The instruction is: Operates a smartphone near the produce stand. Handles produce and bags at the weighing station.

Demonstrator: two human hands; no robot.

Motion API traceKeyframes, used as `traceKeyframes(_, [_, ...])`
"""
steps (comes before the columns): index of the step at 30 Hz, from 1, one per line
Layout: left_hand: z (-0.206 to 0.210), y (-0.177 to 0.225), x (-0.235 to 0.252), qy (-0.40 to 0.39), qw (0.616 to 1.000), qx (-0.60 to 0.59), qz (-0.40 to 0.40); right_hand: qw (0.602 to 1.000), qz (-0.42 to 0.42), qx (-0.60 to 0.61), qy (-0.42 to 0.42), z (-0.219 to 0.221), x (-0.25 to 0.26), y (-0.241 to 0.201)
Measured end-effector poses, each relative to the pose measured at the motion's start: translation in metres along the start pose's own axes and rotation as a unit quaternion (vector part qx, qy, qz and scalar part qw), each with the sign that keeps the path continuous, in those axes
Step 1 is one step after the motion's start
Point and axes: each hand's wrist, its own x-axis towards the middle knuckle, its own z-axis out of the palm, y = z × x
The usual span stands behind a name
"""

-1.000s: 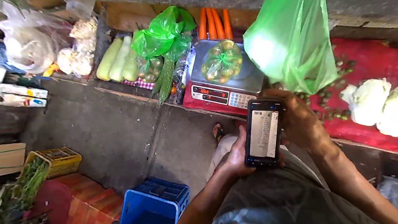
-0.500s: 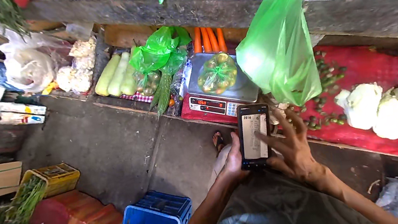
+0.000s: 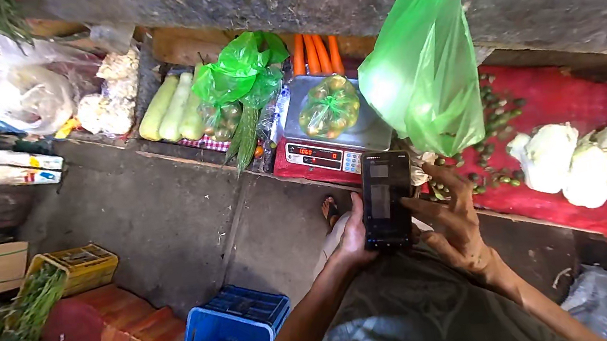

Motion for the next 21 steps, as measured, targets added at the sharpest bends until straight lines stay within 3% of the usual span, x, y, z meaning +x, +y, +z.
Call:
traceKeyframes(10, [-0.009,-0.006,-0.009,-0.043,0.999,-0.019,0.005,0.999,-0.003,-0.043,0.018,0.006,0.0,0.0])
traceKeyframes(14, [-0.011,-0.009,-0.015,-0.048,0.998,-0.017,0.023,0.993,-0.036,-0.108,-0.012,0.009,0.006,-0.005])
traceKeyframes(21, [-0.011,-0.011,-0.026,-0.013,0.999,-0.022,0.036,0.992,-0.067,-0.09,-0.065,0.021,-0.006,0.001])
